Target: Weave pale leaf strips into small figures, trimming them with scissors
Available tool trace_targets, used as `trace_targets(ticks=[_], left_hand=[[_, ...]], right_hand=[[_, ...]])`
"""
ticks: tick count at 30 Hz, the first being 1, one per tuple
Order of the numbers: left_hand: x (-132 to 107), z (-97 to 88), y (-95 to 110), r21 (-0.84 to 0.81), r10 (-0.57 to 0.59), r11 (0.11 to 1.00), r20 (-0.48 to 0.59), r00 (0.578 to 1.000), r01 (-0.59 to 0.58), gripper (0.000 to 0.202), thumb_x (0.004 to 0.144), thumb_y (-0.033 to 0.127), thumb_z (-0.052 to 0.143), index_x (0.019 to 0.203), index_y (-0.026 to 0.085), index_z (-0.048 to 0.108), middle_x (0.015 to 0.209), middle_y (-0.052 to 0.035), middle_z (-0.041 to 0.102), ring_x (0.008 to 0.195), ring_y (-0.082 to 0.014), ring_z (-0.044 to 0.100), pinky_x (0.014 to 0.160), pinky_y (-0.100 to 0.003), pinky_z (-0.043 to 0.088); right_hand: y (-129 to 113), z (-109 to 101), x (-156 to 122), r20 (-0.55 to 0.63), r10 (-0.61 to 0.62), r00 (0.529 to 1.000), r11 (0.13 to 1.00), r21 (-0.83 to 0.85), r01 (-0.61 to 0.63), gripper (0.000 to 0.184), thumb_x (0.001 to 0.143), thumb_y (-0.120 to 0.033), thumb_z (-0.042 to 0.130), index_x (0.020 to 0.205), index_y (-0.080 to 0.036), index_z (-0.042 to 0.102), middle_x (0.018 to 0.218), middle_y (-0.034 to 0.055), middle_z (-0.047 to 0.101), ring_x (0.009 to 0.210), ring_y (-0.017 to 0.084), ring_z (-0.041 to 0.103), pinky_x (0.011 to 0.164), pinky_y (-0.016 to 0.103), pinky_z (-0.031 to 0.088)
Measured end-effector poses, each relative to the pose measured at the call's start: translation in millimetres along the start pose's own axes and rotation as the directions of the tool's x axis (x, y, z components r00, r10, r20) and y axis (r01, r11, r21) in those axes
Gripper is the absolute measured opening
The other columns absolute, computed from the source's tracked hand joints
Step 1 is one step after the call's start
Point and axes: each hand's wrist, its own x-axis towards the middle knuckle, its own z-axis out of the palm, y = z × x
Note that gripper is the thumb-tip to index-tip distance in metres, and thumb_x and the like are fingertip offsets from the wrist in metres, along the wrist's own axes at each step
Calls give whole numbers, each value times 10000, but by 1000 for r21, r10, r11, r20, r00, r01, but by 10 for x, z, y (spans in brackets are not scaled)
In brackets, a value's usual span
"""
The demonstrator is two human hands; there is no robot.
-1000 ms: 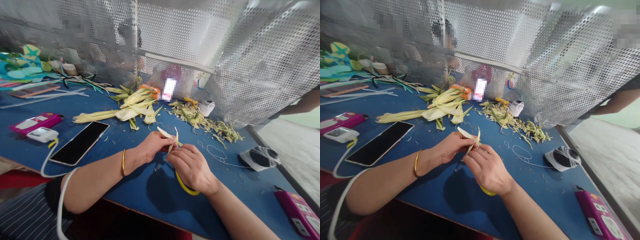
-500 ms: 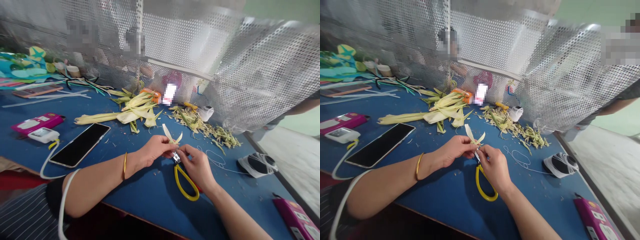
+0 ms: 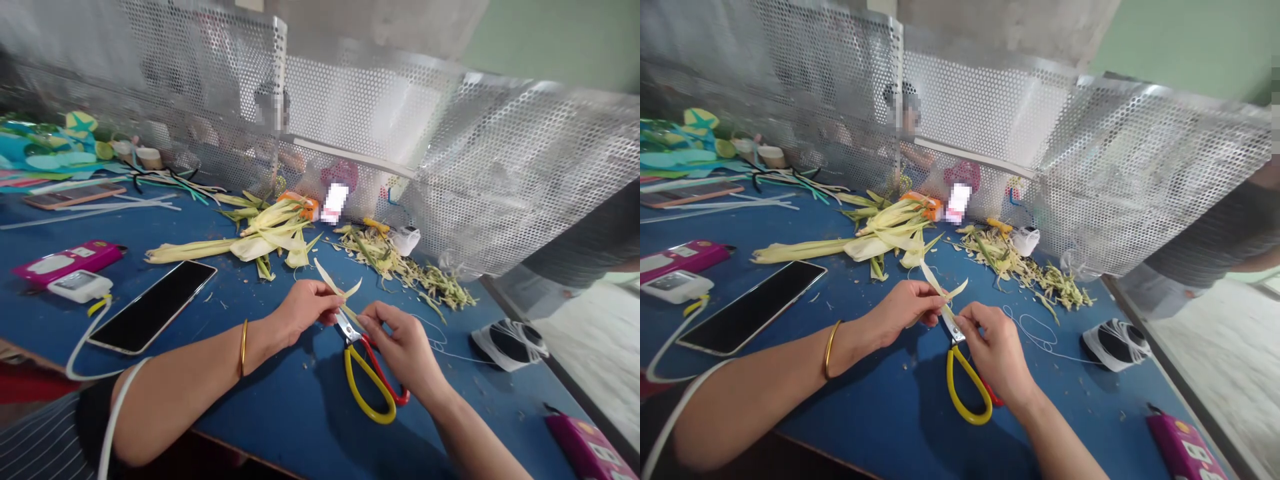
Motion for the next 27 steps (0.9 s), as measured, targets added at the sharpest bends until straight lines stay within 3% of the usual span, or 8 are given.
trace_targets(ticks=[3,6,9,11,14,16,22,27], left_hand=[[-10,-18,-34,30,-3,1000,92,996,0,90,757,187,697,810,114,700,574,21,598,467,-82,542,523,-231,466],[-53,-9,-59,90,-60,995,264,963,37,181,712,272,744,815,127,710,577,19,602,489,-98,565,528,-237,474],[-112,25,-65,151,-139,985,390,910,86,277,713,400,745,709,134,669,578,9,609,497,-105,576,540,-248,487],[-143,49,-66,186,-165,978,421,892,93,340,741,465,714,681,137,648,575,11,609,476,-94,561,535,-243,478],[-158,70,-80,237,-197,967,450,871,96,328,750,460,707,693,142,650,577,18,622,461,-88,560,533,-237,468],[-154,73,-91,258,-210,961,462,861,96,293,744,422,711,674,146,644,572,21,625,467,-92,573,536,-236,470],[-162,75,-68,293,-235,951,467,853,102,307,713,410,715,583,144,635,559,-5,636,491,-112,597,523,-236,455],[-148,68,-38,167,-182,977,329,927,133,327,655,447,770,619,142,658,586,-19,646,522,-121,596,545,-250,448]], right_hand=[[21,-39,1,-128,-44,991,999,-29,40,271,943,-354,518,728,-214,606,707,-1,619,698,158,549,685,278,403],[56,-62,30,-229,-59,972,996,-80,41,231,917,-388,563,805,-232,692,823,38,672,809,201,596,780,332,414],[73,-32,69,-64,72,995,994,90,-67,249,879,-423,588,801,-227,720,835,54,685,807,209,612,754,334,433],[64,10,82,111,184,977,934,289,-208,266,838,-454,617,804,-208,713,802,48,684,763,196,609,708,318,444],[32,74,75,276,285,918,755,526,-392,302,757,-488,689,754,-187,661,648,0,625,601,141,530,591,276,409],[13,116,58,264,318,911,687,598,-413,313,719,-475,723,684,-184,613,571,-32,562,533,107,452,535,252,361],[17,224,25,31,363,931,748,587,-311,261,730,-405,719,665,-185,595,583,-36,539,536,98,421,502,231,355],[94,112,98,81,309,948,819,485,-308,332,789,-508,643,750,-178,632,674,-6,584,628,132,503,578,251,439]])
